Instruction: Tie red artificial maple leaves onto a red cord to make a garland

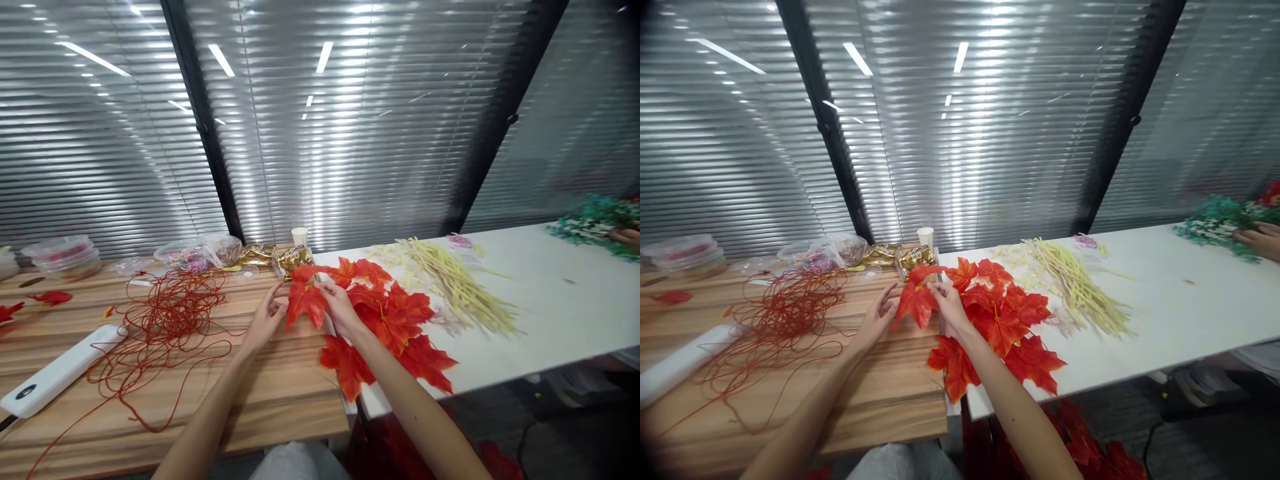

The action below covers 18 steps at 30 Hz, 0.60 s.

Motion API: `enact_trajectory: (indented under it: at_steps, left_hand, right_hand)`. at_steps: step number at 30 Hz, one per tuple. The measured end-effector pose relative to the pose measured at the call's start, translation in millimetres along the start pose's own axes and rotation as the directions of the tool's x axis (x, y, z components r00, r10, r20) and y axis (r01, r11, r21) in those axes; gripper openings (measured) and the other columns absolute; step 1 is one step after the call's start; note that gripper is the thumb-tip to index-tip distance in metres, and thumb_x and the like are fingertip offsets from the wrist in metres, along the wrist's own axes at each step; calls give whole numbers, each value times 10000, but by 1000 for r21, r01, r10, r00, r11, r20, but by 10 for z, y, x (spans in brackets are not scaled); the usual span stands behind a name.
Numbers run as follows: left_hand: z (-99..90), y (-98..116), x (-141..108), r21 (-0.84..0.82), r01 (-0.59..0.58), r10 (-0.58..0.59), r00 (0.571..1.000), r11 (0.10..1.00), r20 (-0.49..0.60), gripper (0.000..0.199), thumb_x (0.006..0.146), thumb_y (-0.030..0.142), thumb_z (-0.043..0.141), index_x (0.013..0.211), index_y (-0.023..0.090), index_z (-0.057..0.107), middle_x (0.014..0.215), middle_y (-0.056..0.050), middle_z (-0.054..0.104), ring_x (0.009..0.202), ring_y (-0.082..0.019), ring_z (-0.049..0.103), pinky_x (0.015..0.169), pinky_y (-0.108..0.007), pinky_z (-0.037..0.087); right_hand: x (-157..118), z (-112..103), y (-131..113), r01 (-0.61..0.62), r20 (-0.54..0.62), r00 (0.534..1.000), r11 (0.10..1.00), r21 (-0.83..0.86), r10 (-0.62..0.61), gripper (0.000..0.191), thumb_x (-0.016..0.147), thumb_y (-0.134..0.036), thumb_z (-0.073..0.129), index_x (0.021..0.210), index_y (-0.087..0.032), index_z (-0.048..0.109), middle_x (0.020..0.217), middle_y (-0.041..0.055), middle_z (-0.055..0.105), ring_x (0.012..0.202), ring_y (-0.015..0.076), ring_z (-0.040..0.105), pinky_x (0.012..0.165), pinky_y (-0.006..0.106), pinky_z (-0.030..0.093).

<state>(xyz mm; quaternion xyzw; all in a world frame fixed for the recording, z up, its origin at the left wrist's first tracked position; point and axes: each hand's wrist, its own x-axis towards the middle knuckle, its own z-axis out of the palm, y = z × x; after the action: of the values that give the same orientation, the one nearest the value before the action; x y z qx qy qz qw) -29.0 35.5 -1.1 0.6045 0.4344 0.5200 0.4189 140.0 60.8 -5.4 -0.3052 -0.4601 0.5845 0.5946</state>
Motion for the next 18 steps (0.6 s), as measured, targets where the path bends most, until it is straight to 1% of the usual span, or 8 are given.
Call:
enact_trajectory:
  at_steps: [2, 3, 5, 7, 9, 12, 16, 18]
  left_hand:
    - [-26, 9, -10, 137, 6, -16, 997, 991, 77, 480, 771, 407, 523, 1174, 146, 523, 874, -62, 656, 618, -124, 566, 566, -221, 441]
    - [-39, 16, -17, 211, -24, 2, 994, 977, 106, 415, 778, 413, 510, 1084, 145, 593, 818, -55, 663, 620, -139, 565, 567, -228, 430]
    - [-72, 32, -33, 342, -132, 93, 987, 931, 128, 311, 780, 405, 510, 895, 169, 675, 803, -57, 675, 706, -178, 580, 637, -245, 422]
    - [-116, 40, -43, 464, -213, 183, 977, 860, 109, 254, 770, 396, 530, 803, 200, 688, 813, -57, 683, 755, -198, 585, 676, -249, 403]
    - [-163, 34, -46, 607, -234, 227, 970, 759, 90, 245, 777, 404, 521, 779, 216, 678, 775, -53, 680, 717, -193, 585, 645, -246, 385]
    - [-214, 10, -46, 786, -261, 281, 953, 560, 116, 295, 827, 411, 442, 776, 205, 647, 746, -39, 665, 685, -170, 581, 615, -241, 369]
    - [-279, -38, -35, 873, -362, 415, 885, 328, 211, 304, 860, 391, 400, 814, 186, 620, 774, -37, 669, 697, -148, 596, 621, -231, 378]
    - [-349, -74, -17, 899, -372, 460, 856, 230, 237, 300, 867, 374, 397, 799, 184, 619, 759, -36, 671, 677, -140, 600, 598, -222, 377]
  right_hand:
    - [63, -54, 22, 21, -105, 994, 992, 128, -7, 218, 652, -353, 662, 757, -172, 600, 769, 10, 632, 685, 121, 582, 683, 259, 466]
    - [93, -86, 32, 42, -146, 989, 984, 172, -17, 208, 642, -337, 668, 751, -177, 593, 762, 6, 633, 680, 120, 585, 682, 260, 470]
    - [149, -161, 36, 97, -220, 974, 971, 220, -47, 184, 637, -306, 666, 741, -182, 579, 738, 2, 633, 666, 118, 587, 669, 262, 478]
    - [199, -244, 15, 155, -296, 952, 959, 239, -80, 147, 641, -269, 649, 721, -182, 562, 693, -4, 623, 635, 114, 582, 646, 258, 485]
    - [244, -322, -23, 198, -373, 924, 943, 268, -88, 108, 637, -218, 626, 678, -181, 534, 633, -22, 597, 594, 102, 566, 608, 239, 485]
    - [306, -411, -76, 240, -477, 877, 915, 324, -61, 101, 621, -149, 584, 617, -175, 487, 572, -53, 548, 548, 77, 531, 548, 198, 466]
    - [360, -532, -116, 286, -594, 803, 905, 315, -47, 99, 613, -115, 551, 612, -172, 469, 552, -69, 517, 514, 60, 493, 492, 166, 437]
    - [371, -628, -144, 309, -626, 777, 903, 297, -60, 92, 619, -113, 543, 638, -173, 476, 572, -70, 521, 519, 54, 488, 485, 156, 429]
